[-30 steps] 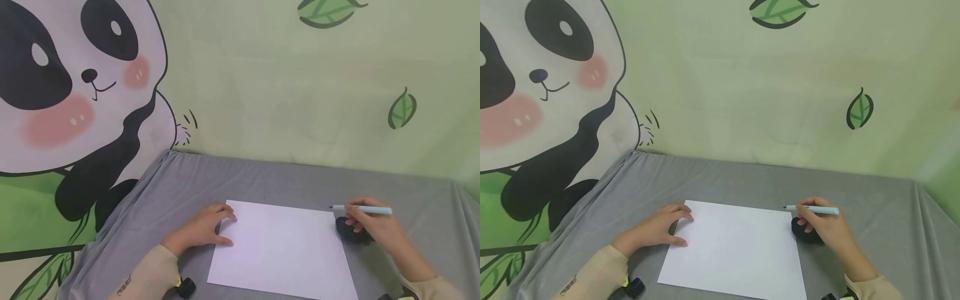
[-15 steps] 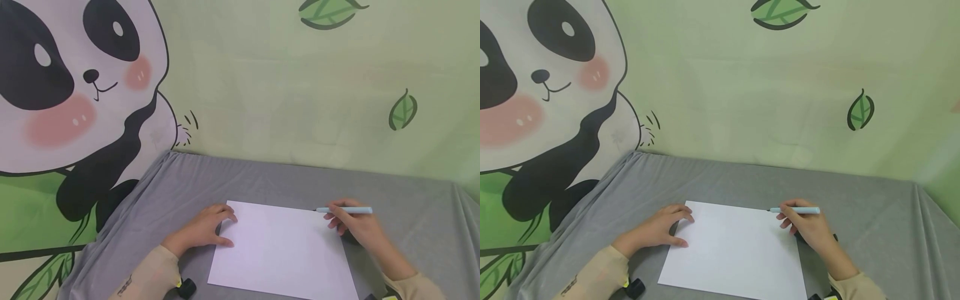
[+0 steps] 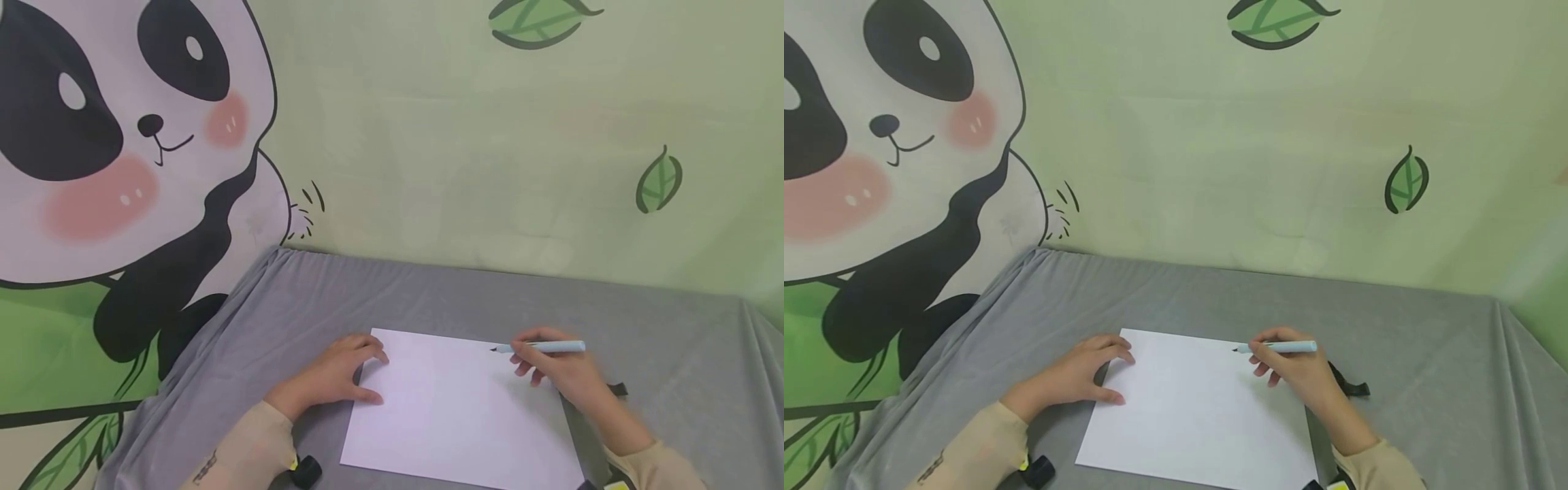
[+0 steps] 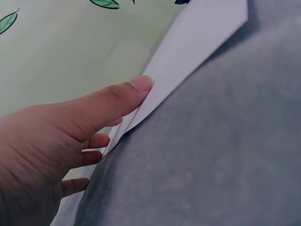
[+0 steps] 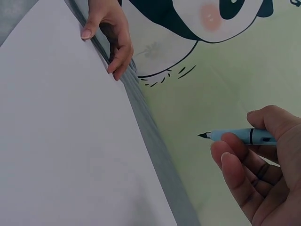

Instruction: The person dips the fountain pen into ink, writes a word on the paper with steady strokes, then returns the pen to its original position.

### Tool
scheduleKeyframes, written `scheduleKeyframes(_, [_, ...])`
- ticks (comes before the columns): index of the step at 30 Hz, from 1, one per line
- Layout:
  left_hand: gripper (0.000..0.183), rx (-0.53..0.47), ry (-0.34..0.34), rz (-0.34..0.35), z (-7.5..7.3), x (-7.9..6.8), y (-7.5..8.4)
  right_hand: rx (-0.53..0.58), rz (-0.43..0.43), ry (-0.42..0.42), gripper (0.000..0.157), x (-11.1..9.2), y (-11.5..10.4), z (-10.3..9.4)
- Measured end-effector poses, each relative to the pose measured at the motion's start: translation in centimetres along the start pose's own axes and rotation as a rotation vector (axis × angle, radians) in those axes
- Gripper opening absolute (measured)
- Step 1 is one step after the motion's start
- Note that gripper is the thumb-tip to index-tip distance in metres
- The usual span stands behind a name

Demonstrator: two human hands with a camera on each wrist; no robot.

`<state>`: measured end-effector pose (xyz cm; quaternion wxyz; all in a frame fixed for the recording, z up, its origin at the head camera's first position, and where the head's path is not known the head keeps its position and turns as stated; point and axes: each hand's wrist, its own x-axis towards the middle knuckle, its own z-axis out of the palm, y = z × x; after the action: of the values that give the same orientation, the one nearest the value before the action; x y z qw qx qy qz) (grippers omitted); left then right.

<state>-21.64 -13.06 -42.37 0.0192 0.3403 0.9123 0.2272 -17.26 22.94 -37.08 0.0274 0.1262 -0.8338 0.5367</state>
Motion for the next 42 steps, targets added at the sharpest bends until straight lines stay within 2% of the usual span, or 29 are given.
scheduleKeyframes(7, [0.053, -0.005, 0.001, -0.009, 0.0, 0.0, -0.1, 0.009, -0.003, -0.048, 0.024, 0.4, 0.2, 1.1])
scheduleKeyframes(20, [0.053, -0.01, -0.003, -0.02, 0.0, -0.1, 0.0, 0.021, -0.017, -0.082, 0.021, 1.0, 0.2, 3.4])
scheduleKeyframes(24, [0.053, -0.018, -0.012, -0.028, 0.0, -0.1, 0.0, 0.028, 0.001, -0.096, 0.021, 1.2, 0.5, 4.1])
scheduleKeyframes(32, [0.053, -0.024, -0.016, -0.037, 0.0, -0.2, 0.1, 0.093, -0.002, -0.096, 0.02, 1.3, 1.2, 5.3])
scheduleKeyframes(36, [0.053, -0.027, -0.017, -0.037, -0.1, -0.2, 0.1, 0.089, -0.018, -0.097, 0.019, 1.2, 1.5, 5.7])
scheduleKeyframes(42, [0.053, -0.015, -0.01, -0.032, -0.1, -0.2, 0.0, 0.095, 0.028, -0.096, 0.021, 1.0, 1.9, 6.4])
